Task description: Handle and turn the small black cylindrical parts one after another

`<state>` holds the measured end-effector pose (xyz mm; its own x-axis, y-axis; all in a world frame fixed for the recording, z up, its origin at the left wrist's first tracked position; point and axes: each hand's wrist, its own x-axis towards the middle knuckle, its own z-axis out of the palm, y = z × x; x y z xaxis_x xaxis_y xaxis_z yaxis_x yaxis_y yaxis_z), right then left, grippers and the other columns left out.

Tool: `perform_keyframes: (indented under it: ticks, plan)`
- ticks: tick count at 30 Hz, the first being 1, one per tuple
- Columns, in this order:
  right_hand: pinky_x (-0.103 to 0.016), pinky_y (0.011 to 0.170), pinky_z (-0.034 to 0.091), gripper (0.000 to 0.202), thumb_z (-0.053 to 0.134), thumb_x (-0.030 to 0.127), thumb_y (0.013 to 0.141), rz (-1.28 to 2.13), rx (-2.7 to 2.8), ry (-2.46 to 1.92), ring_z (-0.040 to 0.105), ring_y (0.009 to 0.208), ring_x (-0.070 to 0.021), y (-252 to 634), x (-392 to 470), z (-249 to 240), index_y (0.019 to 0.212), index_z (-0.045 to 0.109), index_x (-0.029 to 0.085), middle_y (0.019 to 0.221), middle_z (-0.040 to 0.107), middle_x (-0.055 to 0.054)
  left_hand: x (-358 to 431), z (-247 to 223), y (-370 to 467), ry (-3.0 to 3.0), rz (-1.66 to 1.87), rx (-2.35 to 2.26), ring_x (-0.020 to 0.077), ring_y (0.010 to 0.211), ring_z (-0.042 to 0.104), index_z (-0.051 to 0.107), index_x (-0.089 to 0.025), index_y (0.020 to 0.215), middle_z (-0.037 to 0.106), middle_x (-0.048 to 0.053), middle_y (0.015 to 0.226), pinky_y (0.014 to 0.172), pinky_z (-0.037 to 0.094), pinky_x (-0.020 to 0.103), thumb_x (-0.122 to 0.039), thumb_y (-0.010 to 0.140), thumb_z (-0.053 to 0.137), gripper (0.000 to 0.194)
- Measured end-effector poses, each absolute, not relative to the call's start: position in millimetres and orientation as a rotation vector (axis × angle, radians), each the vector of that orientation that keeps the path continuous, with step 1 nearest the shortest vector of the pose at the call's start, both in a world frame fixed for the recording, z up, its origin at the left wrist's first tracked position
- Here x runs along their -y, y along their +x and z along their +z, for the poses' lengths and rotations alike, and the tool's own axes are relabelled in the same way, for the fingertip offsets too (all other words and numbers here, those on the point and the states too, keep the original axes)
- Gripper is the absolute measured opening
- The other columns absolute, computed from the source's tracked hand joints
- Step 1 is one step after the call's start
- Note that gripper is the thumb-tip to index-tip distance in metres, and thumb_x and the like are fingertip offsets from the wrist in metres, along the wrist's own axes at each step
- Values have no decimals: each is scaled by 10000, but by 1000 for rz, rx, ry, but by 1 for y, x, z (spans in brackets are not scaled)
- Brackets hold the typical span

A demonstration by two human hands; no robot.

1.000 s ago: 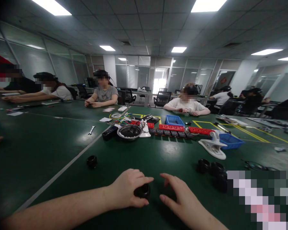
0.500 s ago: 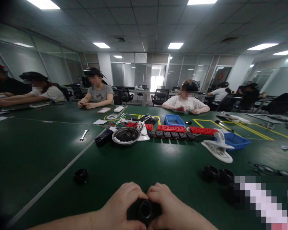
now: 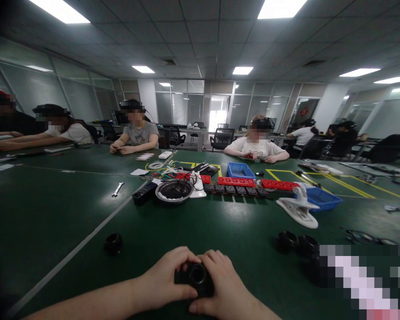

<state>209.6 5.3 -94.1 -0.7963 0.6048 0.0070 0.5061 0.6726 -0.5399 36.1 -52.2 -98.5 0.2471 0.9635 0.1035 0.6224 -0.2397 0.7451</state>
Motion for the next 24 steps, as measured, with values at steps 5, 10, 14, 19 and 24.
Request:
perform_keyframes:
  ticks: [5,10,14,19,24]
  plan:
    - [-299,775,342,382,738,278,584,1120,2755,-681,469,872,-198,219,-25,-89,935,609,199,889,546,-4,51,-99,29,1965,773,-1282,142,761,490,568,-229,992,515,-20,855,641,376,208,-305,602,762,442]
    - [-276,685,349,347,770,340,518,983,2758,-843,467,779,-185,215,-21,-94,754,583,166,775,522,8,54,-102,35,1982,804,-1352,149,743,489,579,-205,931,517,-15,826,632,370,217,-380,565,776,451]
    - [-296,637,345,373,745,404,515,674,2748,-1095,459,697,-192,206,-9,-100,689,523,159,741,525,-24,53,-104,41,1971,774,-1535,156,693,472,567,-167,869,502,-6,777,606,362,235,-431,533,775,475]
    - [-375,706,334,265,683,360,607,414,2805,-1125,475,751,-245,198,-6,-105,700,541,157,763,570,-67,47,-105,39,1951,759,-1535,154,694,465,562,-166,852,508,5,786,623,374,239,-445,576,740,431]
    - [-334,714,356,268,645,370,670,717,2832,-849,479,815,-226,205,-17,-94,848,577,182,902,562,-69,43,-104,31,1981,764,-1391,148,711,476,572,-186,900,515,4,806,625,372,227,-464,631,695,406]
